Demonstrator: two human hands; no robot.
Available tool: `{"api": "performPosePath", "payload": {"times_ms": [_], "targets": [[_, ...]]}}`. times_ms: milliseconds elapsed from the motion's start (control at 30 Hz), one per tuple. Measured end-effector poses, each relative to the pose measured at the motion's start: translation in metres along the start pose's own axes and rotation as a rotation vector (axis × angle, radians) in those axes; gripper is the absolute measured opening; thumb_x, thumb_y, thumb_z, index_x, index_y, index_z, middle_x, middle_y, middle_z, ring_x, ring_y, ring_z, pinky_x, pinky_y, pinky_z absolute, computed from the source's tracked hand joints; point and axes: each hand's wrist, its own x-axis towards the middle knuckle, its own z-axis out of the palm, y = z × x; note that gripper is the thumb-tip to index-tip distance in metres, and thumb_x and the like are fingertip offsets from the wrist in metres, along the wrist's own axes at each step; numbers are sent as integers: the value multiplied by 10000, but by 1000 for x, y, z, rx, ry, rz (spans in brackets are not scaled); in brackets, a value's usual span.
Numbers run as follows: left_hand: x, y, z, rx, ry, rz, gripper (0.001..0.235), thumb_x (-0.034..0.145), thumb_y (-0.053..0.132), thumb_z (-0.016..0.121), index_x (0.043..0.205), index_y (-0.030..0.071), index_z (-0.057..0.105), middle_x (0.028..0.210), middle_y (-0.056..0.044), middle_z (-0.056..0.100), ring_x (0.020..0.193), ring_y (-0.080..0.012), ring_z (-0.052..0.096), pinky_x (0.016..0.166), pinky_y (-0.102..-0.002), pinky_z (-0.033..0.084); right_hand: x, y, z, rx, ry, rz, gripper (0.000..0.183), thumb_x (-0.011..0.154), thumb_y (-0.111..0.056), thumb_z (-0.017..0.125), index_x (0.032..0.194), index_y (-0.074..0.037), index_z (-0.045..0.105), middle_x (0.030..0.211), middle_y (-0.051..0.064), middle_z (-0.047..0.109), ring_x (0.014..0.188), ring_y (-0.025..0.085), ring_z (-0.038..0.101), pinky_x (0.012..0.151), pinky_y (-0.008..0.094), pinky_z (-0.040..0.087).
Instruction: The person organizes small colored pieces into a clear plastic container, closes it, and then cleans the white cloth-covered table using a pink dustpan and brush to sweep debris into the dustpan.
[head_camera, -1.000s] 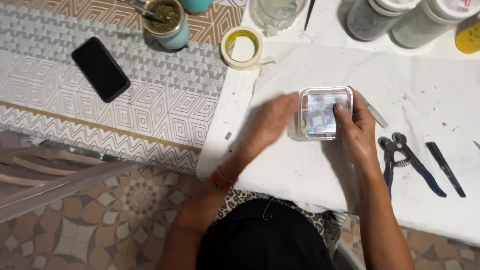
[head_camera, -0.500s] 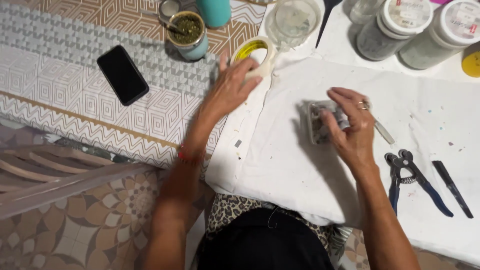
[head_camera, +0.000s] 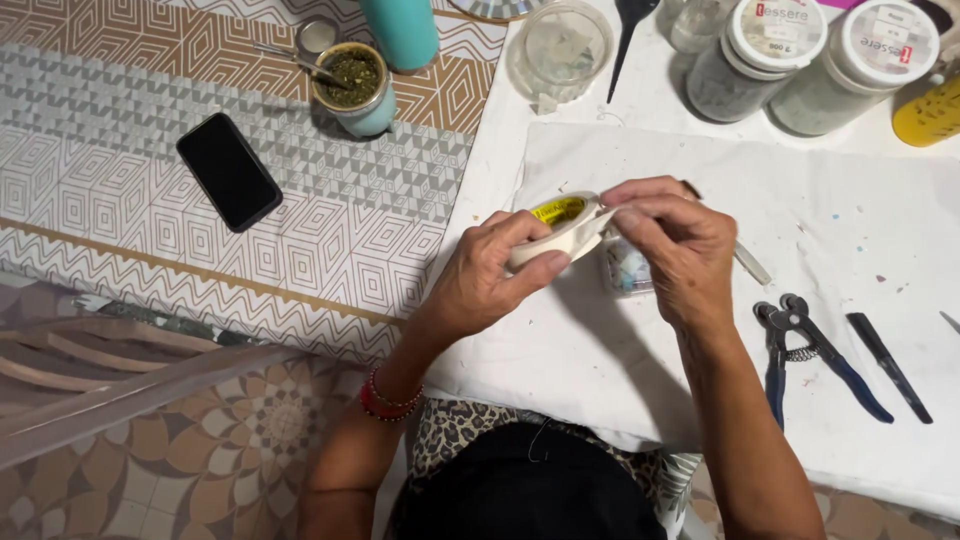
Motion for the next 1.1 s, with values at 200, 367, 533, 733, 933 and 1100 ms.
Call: {"api": "performPosePath", "payload": {"times_ms": [200,367,533,733,933,1100], "targets": [[4,1,20,533,306,237,241,951,284,760,963,77,636,616,-60,622,618,-229,693,800,-344,557,-10,-27,-3,-544,91,-498,177,1042,-46,720,915,74,749,944,243,723,891,410,696,830,491,547],[-8,2,35,692,415,246,347,1006,237,685,1248,-4,620,731,-144,677,619,-256,679,730,-366,574,-42,6,-14,-745,190,-757,149,984,-60,791,854,10,812,928,211,751,825,357,684,757,457,582],[-35,9,19,874,149,441,168,961,62,705,1124,36,734,726,-47,614,645,-193,616,728,-308,583,-93,9,-25,-835,42,-871,126,945,-100,743,873,-39,826,960,184,791,826,348,715,722,425,590],[-69,9,27,895,178,377,135,965,82,677,1077,106,748,621,-8,468,519,-188,559,672,-316,581,-95,9,-5,-797,194,-724,110,881,13,820,804,-66,823,798,198,723,640,360,639,629,467,565],[-64,26,24,1131,-256,422,205,999,103,532,1140,25,658,796,-90,577,700,-238,544,678,-349,411,-100,-37,22,-865,-239,-138,879,749,-404,906,1457,-90,490,1419,295,477,1293,424,552,1044,535,579],[-57,41,23,1261,-307,573,220,946,46,491,1000,51,704,689,-26,416,574,-154,395,633,-300,318,-110,-18,18,-1148,-410,-321,255,952,45,652,1158,-63,758,528,-15,594,422,110,504,1108,561,473]]}}
